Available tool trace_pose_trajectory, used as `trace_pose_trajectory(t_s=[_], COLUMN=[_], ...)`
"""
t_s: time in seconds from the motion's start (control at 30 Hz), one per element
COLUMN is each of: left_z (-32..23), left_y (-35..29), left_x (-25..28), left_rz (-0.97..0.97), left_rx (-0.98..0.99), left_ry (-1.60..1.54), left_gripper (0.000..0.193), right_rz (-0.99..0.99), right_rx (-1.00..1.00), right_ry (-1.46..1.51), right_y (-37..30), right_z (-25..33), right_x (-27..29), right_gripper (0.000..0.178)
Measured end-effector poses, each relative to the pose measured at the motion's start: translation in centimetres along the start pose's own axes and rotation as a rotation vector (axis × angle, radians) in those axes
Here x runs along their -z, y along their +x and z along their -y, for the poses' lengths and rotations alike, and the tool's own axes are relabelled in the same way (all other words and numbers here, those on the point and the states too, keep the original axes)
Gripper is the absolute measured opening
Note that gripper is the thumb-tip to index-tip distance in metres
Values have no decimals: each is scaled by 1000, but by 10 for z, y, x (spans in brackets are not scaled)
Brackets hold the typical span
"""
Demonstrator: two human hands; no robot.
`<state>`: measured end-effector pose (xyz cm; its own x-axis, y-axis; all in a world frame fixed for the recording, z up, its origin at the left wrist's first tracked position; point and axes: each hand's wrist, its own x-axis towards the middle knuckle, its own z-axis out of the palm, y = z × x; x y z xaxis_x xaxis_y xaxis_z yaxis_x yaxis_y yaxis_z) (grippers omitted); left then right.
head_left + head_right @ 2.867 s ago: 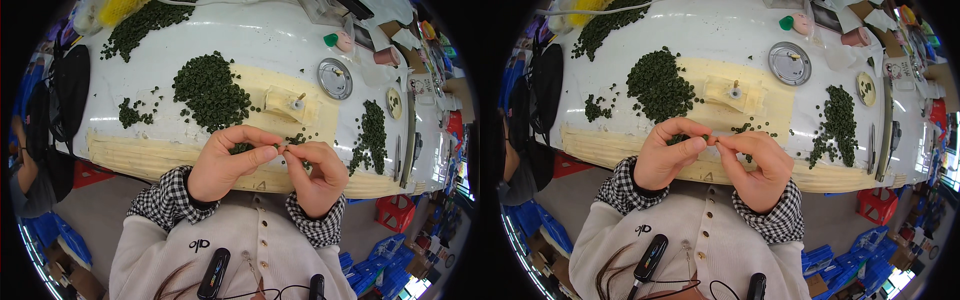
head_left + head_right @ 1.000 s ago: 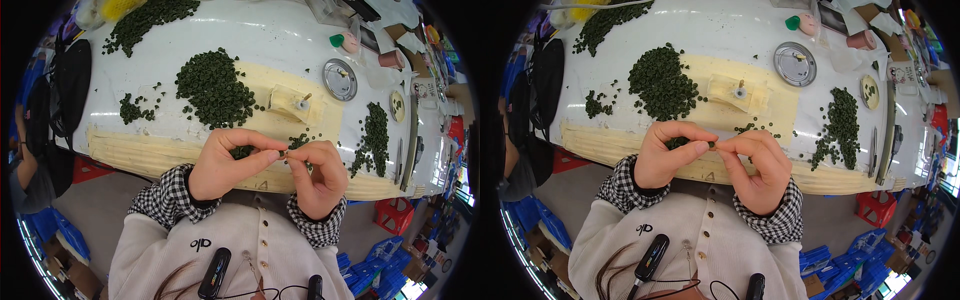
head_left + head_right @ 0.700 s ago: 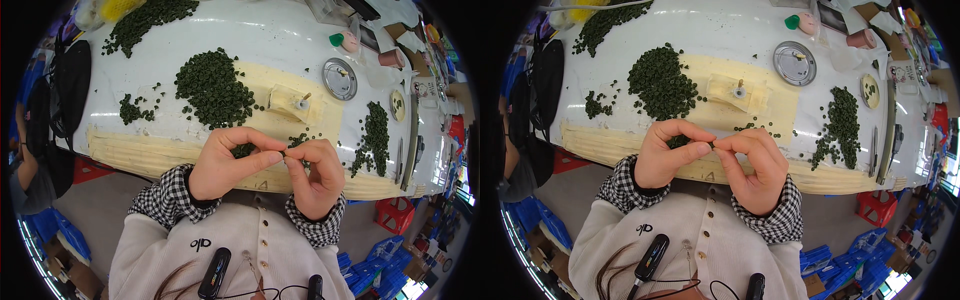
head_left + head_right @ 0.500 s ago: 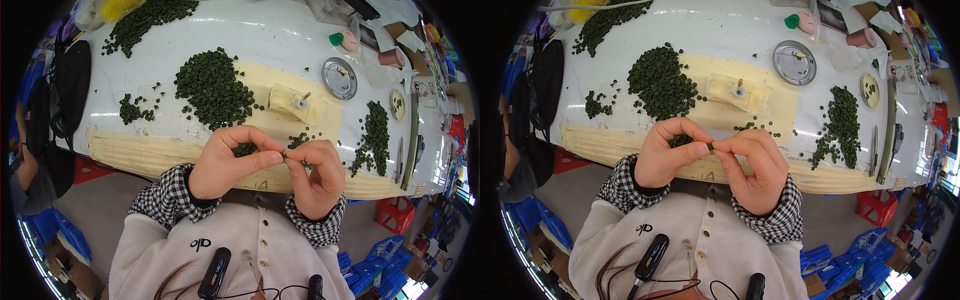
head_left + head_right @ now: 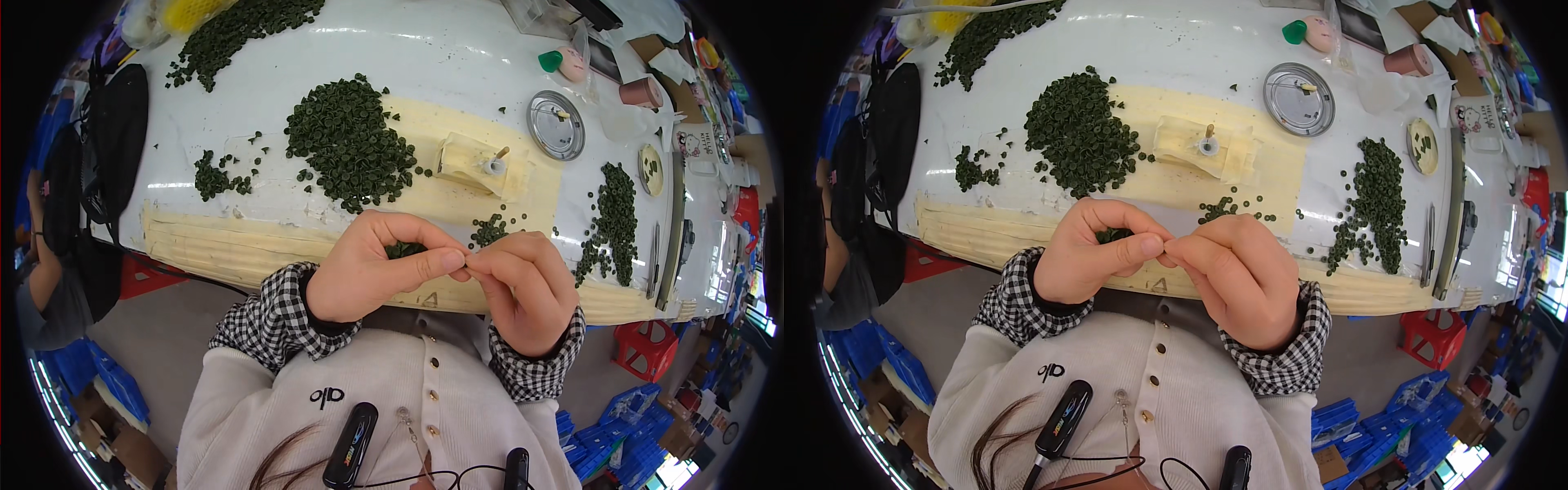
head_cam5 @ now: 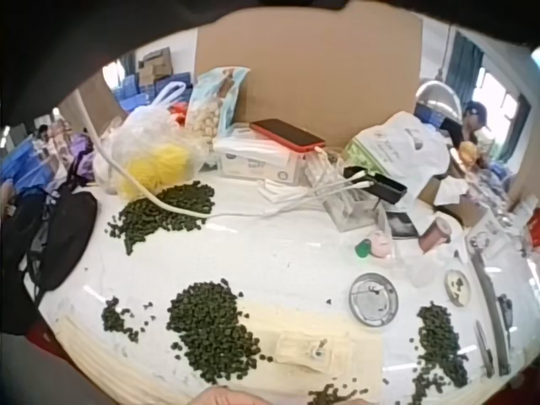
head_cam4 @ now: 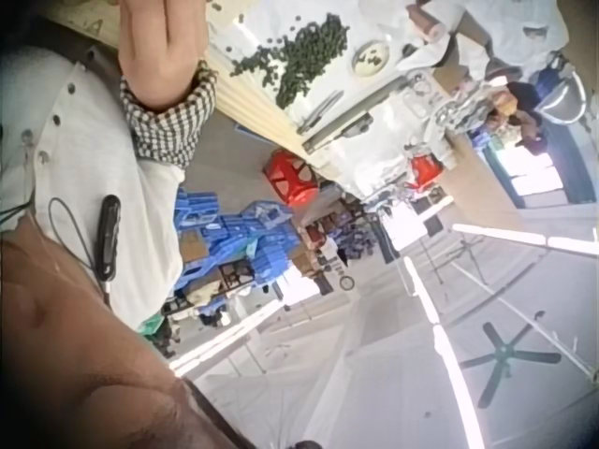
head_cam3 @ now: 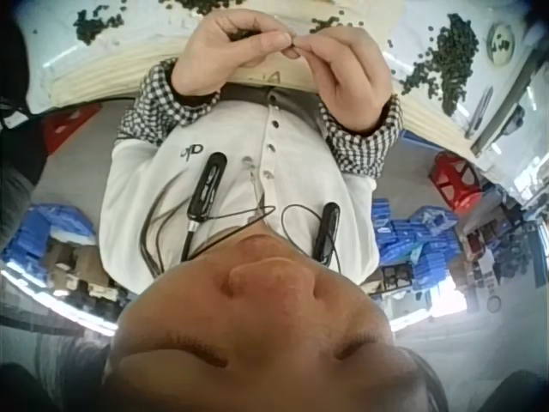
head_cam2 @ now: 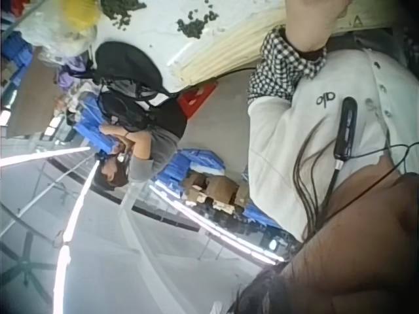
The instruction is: Assembling or sorting small green plastic toy components at a factory workbench.
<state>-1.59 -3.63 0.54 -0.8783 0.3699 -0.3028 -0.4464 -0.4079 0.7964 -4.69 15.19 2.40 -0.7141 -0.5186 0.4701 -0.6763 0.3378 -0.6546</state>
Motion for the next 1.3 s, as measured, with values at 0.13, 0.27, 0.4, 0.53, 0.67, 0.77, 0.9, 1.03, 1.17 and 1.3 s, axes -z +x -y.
trace_pose_trajectory(t_s=[0.13, 0.27, 0.4, 0.53, 0.67, 0.77, 0.9, 1.03, 1.17, 1.3], left_z=[11, 0, 1, 5, 2, 4, 6, 8, 8, 9], left_y=[4, 1, 1, 2, 1, 1, 0, 0, 0, 0], left_x=[3, -1, -3, -1, -1, 0, 1, 0, 0, -1], left_rz=[9, -87, -146, -161, -171, -153, -136, -148, -150, -145], left_rx=[-162, -73, -82, -180, -202, -208, -239, -275, -278, -287], left_ry=[160, 96, 98, 202, 306, 299, 332, 325, 335, 345], left_gripper=[14, 14, 13, 13, 10, 8, 10, 13, 14, 13], right_rz=[12, -43, -62, -87, -96, -136, -137, -163, -155, -164], right_rx=[-10, -224, -343, -382, -390, -435, -467, -502, -497, -483], right_ry=[35, 126, 267, 312, 315, 347, 380, 442, 435, 416], right_y=[0, -2, -10, -9, -8, -10, -10, -10, -10, -11], right_z=[-2, 3, -2, 2, 3, 4, 5, 5, 5, 7], right_x=[2, 2, -8, -14, -14, -16, -16, -18, -18, -21], right_gripper=[20, 16, 13, 13, 12, 12, 10, 10, 10, 11])
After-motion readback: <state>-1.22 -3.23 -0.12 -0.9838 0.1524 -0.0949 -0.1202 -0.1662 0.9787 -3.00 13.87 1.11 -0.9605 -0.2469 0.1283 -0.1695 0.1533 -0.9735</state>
